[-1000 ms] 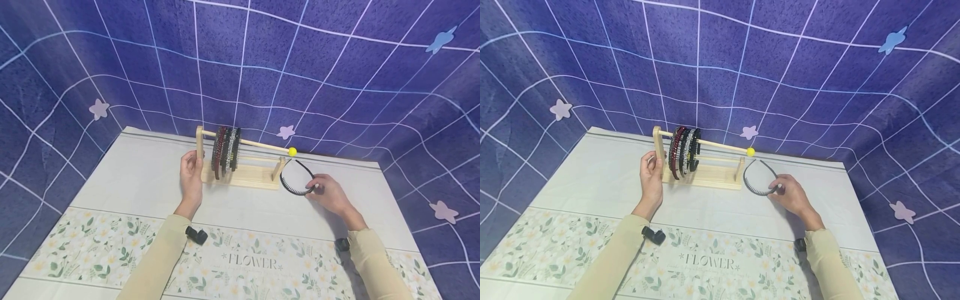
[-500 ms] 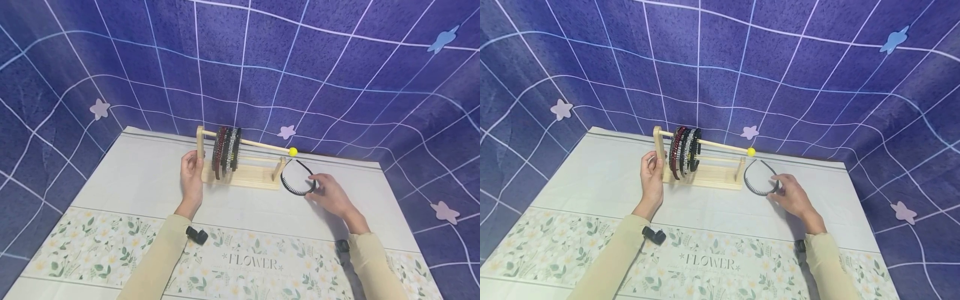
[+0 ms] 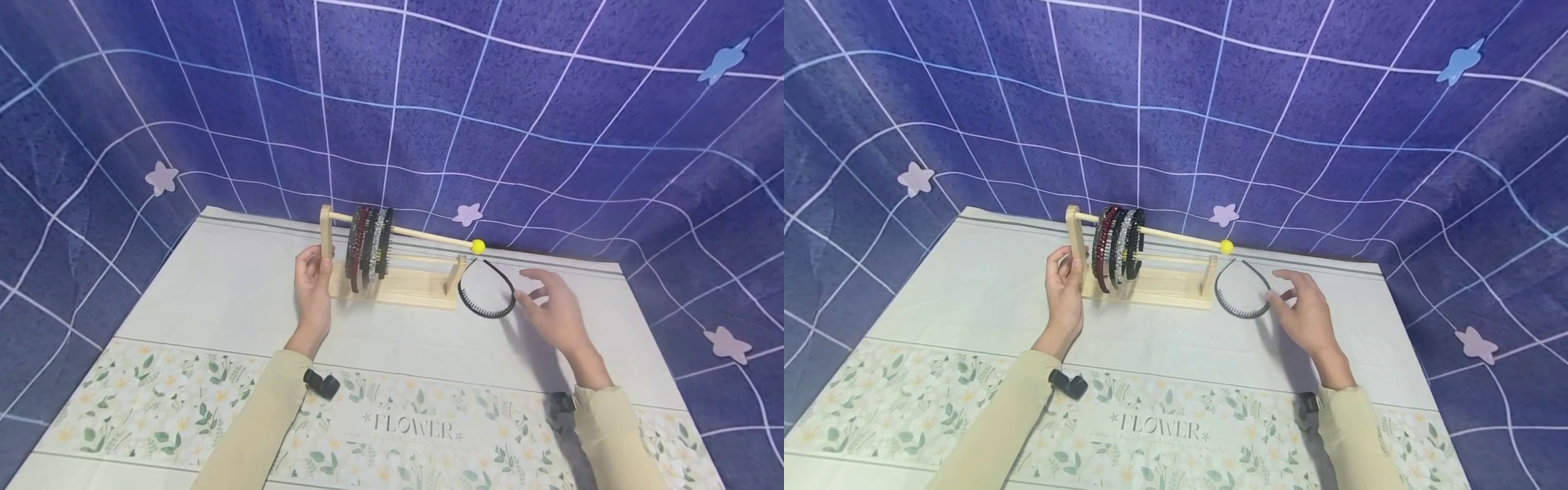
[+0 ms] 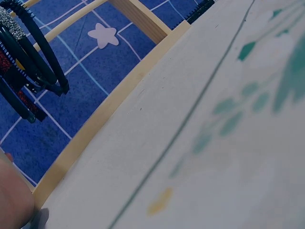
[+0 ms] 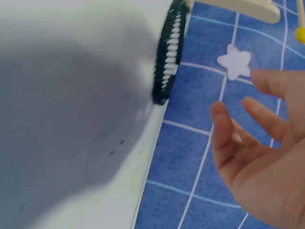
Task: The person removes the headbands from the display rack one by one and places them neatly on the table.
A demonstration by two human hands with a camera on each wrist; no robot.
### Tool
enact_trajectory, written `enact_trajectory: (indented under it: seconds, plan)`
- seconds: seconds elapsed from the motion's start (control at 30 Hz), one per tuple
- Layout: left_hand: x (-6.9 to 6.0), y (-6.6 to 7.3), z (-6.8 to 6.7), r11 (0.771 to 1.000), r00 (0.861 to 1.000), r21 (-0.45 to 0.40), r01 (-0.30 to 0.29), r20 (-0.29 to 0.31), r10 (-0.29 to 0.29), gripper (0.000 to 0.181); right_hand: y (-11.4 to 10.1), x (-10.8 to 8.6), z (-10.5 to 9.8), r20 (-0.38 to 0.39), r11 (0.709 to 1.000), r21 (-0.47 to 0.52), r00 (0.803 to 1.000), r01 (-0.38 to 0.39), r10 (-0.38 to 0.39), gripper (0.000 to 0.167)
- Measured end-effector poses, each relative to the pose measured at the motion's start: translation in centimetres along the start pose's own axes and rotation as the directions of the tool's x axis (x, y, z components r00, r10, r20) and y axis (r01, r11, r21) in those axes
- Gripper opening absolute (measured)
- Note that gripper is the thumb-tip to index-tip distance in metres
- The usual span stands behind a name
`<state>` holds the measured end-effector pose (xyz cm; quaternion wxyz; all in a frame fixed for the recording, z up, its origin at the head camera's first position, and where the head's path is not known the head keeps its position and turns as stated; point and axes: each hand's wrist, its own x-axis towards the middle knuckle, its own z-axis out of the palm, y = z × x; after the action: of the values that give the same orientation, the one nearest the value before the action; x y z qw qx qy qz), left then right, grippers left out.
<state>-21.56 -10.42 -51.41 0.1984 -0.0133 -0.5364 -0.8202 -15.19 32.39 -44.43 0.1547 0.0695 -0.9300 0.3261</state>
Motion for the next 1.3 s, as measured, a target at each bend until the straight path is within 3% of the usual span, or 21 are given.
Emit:
enact_trajectory:
  seconds: [0.3,0.5,0.73,1.0,1.3]
  plan:
    - [0.1,0.0,0.1,1.0,1.0,0.006,0.003,-0.002,-0.003,0.025,-3.4,0.2,-0.2,-0.209,0.99,0.132,0.976,-0.04,0.067,0.027]
    - [0.1,0.1,0.2,1.0,1.0,0.012,0.006,-0.008,-0.006,0.025,-5.9,0.0,0.4,-0.28,0.961,0.274,0.953,-0.035,0.114,0.022]
    - [0.0,0.2,0.3,1.0,1.0,0.018,0.014,-0.01,-0.014,0.025,-8.5,-0.3,0.8,-0.284,0.908,0.418,0.954,0.029,0.101,0.023]
    - [0.1,0.0,0.1,0.999,1.0,0.032,0.011,-0.002,-0.011,0.025,-10.3,-0.6,1.5,-0.258,0.858,0.508,0.964,0.079,0.064,0.019]
    - [0.0,0.0,0.0,1.0,1.0,0.024,0.004,-0.006,-0.003,0.025,-11.6,-0.6,2.9,-0.181,0.813,0.581,0.98,0.035,0.087,0.022]
